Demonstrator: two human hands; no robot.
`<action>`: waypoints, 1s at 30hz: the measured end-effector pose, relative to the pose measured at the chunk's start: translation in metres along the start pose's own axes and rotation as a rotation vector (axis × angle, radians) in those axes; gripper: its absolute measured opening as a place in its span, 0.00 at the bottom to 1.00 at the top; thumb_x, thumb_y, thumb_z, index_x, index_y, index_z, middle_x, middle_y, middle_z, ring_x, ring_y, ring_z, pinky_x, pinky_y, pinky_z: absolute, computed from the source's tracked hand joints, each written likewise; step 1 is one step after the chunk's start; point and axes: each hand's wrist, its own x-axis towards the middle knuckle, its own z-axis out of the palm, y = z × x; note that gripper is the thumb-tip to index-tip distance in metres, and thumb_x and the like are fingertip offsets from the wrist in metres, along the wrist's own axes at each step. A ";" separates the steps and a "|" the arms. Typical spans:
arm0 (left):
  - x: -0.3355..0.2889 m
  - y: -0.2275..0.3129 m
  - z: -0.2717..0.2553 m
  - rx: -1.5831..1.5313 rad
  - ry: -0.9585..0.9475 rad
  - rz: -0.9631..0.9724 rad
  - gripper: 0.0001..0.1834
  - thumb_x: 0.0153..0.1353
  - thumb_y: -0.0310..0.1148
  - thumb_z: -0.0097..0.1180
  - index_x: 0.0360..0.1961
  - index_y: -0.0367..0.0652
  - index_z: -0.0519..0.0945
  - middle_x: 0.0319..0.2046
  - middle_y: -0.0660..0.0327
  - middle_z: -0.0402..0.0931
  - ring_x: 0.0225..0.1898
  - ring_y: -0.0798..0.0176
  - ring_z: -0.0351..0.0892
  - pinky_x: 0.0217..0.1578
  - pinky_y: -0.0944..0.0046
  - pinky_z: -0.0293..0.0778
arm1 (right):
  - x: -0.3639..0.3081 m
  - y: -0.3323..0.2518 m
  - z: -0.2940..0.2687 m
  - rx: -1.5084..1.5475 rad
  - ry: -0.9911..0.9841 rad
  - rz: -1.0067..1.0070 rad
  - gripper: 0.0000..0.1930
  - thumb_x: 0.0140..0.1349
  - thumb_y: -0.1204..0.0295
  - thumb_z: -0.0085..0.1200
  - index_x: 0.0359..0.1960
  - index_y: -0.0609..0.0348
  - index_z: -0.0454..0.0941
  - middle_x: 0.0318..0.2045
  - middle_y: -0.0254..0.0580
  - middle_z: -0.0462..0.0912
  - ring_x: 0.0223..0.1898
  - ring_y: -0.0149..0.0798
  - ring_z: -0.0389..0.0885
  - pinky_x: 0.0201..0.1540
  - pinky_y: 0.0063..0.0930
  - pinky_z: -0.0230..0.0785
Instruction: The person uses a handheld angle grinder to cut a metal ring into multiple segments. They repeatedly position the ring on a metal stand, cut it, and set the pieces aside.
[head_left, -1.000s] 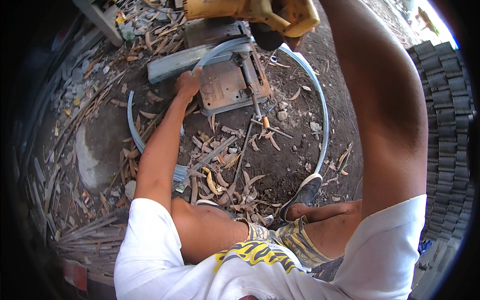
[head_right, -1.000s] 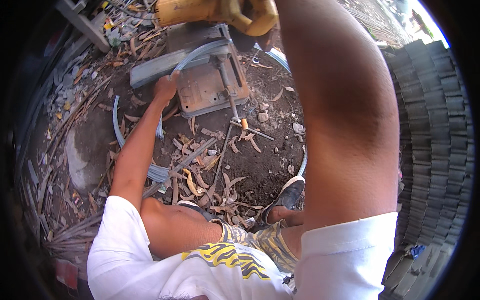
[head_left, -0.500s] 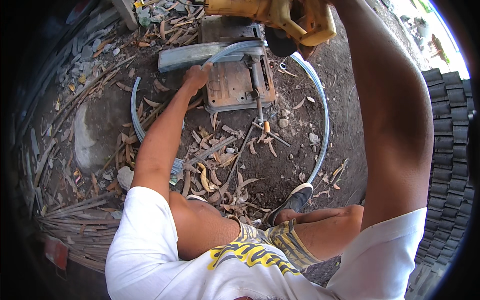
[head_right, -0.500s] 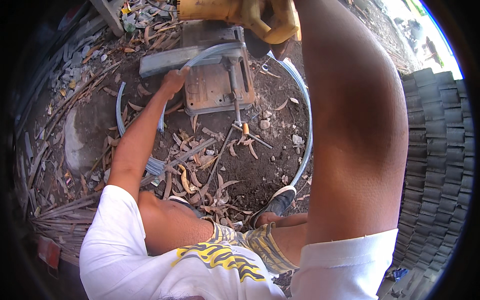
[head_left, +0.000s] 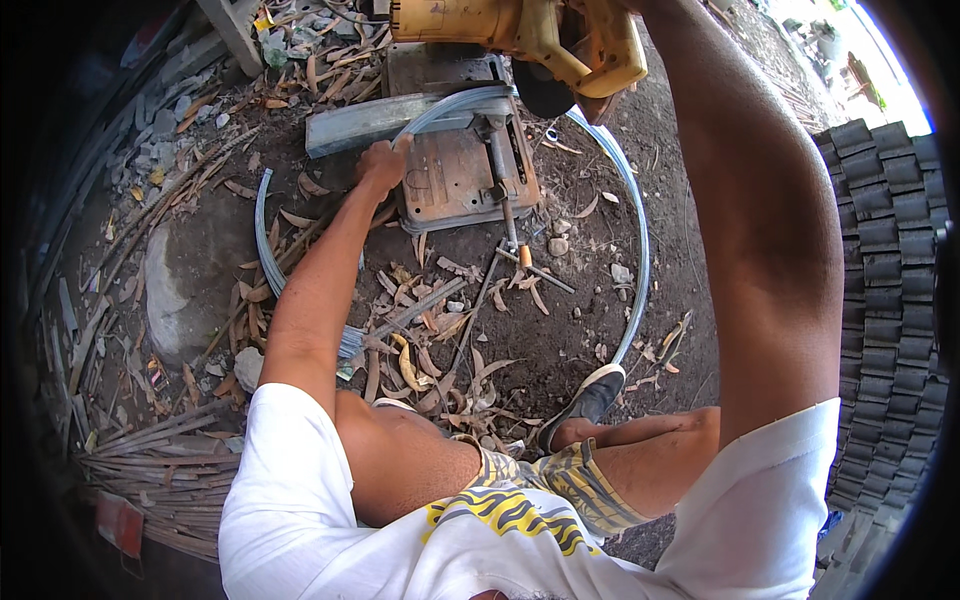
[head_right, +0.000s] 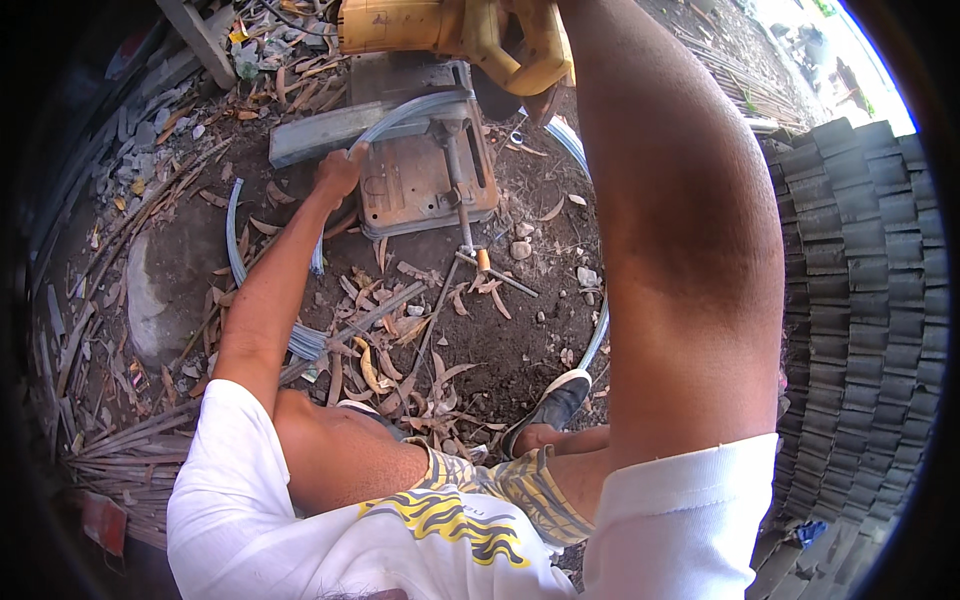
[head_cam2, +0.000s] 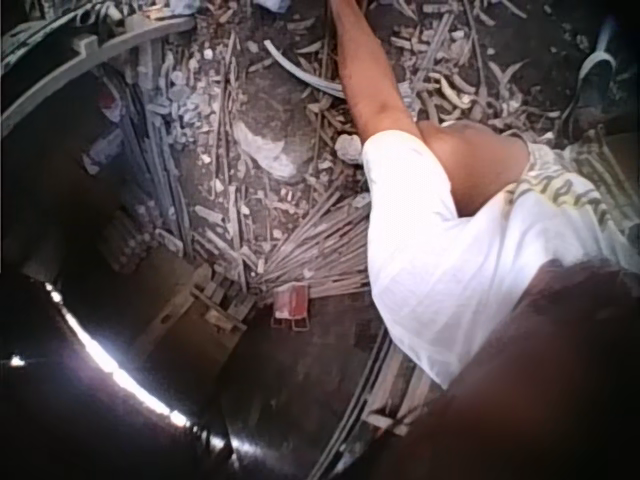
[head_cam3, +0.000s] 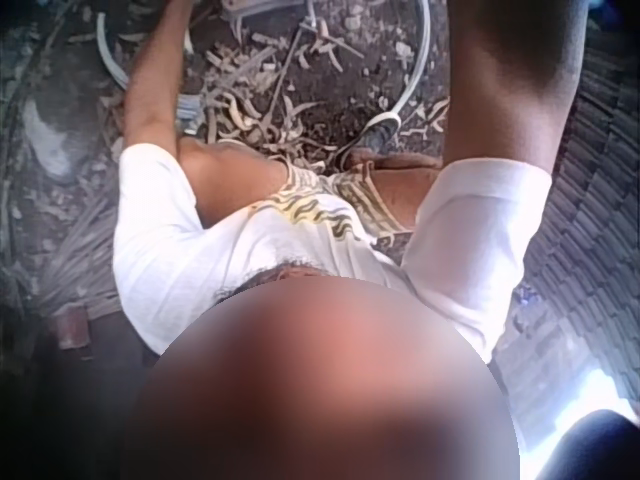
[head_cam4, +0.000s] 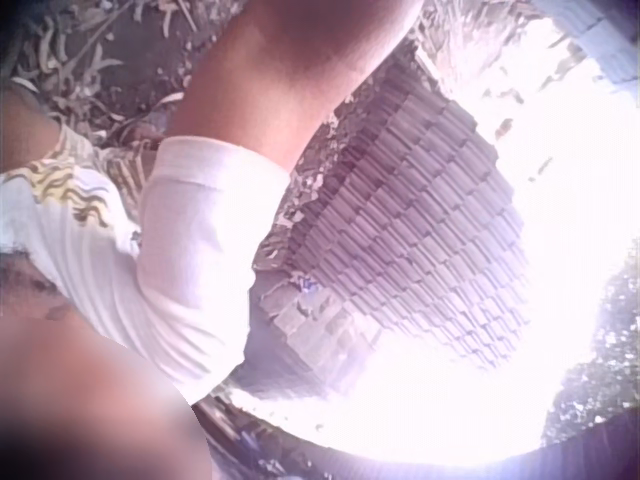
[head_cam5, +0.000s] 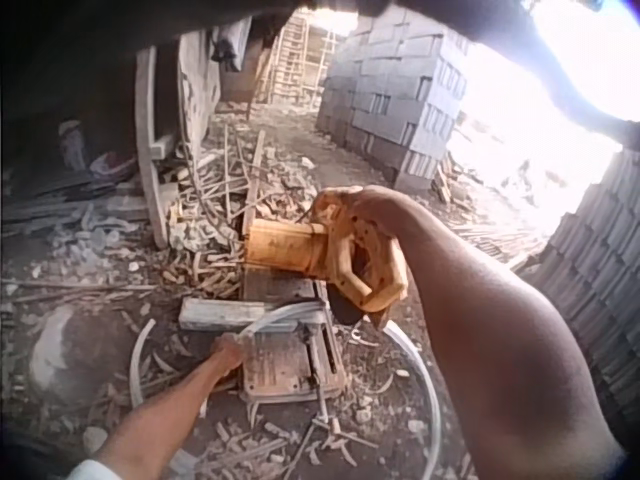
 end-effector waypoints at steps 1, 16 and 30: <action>0.000 0.000 0.001 0.008 0.012 0.001 0.39 0.69 0.64 0.43 0.57 0.36 0.79 0.54 0.42 0.79 0.54 0.41 0.81 0.51 0.46 0.79 | 0.001 0.000 0.001 0.000 0.062 0.053 0.17 0.56 0.76 0.58 0.48 0.51 0.84 0.44 0.46 0.84 0.46 0.44 0.80 0.44 0.46 0.76; 0.014 -0.009 0.017 -0.005 0.065 0.052 0.38 0.68 0.65 0.45 0.54 0.38 0.81 0.53 0.42 0.80 0.57 0.39 0.79 0.56 0.45 0.74 | 0.002 0.028 0.004 0.495 0.054 0.006 0.16 0.55 0.80 0.56 0.46 0.64 0.83 0.43 0.51 0.83 0.45 0.46 0.81 0.48 0.46 0.74; 0.005 -0.002 0.017 0.045 0.117 0.037 0.34 0.68 0.64 0.45 0.52 0.43 0.83 0.51 0.43 0.81 0.55 0.37 0.79 0.55 0.42 0.75 | -0.009 0.009 0.016 0.049 0.419 0.209 0.16 0.59 0.67 0.60 0.46 0.61 0.84 0.42 0.48 0.85 0.42 0.41 0.83 0.43 0.40 0.77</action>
